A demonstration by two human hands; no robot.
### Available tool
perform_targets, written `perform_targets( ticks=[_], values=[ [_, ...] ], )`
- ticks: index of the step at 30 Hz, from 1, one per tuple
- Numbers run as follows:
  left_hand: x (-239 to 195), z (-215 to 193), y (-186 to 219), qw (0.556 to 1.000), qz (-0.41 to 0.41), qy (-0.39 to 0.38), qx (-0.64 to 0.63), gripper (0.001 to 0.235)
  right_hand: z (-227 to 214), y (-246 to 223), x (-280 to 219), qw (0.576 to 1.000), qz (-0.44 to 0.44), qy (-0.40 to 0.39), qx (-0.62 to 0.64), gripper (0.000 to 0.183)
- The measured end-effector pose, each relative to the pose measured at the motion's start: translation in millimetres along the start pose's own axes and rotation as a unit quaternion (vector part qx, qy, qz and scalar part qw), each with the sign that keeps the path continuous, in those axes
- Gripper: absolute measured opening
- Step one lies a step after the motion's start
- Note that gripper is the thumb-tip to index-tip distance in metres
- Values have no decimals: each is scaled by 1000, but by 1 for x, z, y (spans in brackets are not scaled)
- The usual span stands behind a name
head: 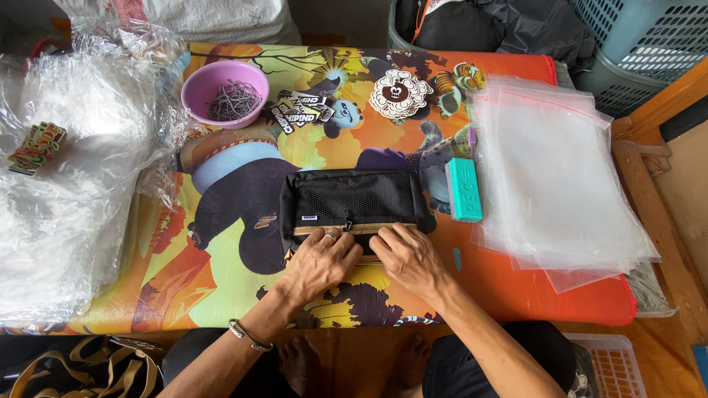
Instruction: The person cleans a black shoulder bag using a green sponge and a purple brush, then attaches a decorative charm to the zipper. The person wipes the bag's surface, scrubs the mesh pocket, and secures the charm with a chain.
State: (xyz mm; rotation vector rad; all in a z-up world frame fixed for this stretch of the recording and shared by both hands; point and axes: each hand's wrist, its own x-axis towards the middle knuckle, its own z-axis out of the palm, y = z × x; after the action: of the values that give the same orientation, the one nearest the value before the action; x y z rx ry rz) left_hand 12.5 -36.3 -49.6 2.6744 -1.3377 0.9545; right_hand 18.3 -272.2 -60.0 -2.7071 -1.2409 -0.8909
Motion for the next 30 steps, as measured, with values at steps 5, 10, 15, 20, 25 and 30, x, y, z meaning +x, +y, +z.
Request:
perform_targets(
  ticks=[5,10,15,20,25,30],
  values=[
    [-7,-37,-18,999,0,-36,-30,11,4,17,-20,999,0,20,29,11],
    [-18,-97,-30,988,-20,-67,-141,24,-48,31,-24,998,5,4,59,9],
    [-39,-80,-25,992,-65,-26,-101,29,-76,28,-33,997,12,-3,75,34],
    [-42,-69,-28,963,-194,-2,-188,47,-75,28,-41,996,43,-5,72,37],
    [-39,-60,-27,954,-229,24,-190,36,-74,22,-36,996,51,17,71,31],
    [-45,-19,-23,951,-286,32,-113,32,-77,18,-34,992,88,7,88,32]
  ],
)
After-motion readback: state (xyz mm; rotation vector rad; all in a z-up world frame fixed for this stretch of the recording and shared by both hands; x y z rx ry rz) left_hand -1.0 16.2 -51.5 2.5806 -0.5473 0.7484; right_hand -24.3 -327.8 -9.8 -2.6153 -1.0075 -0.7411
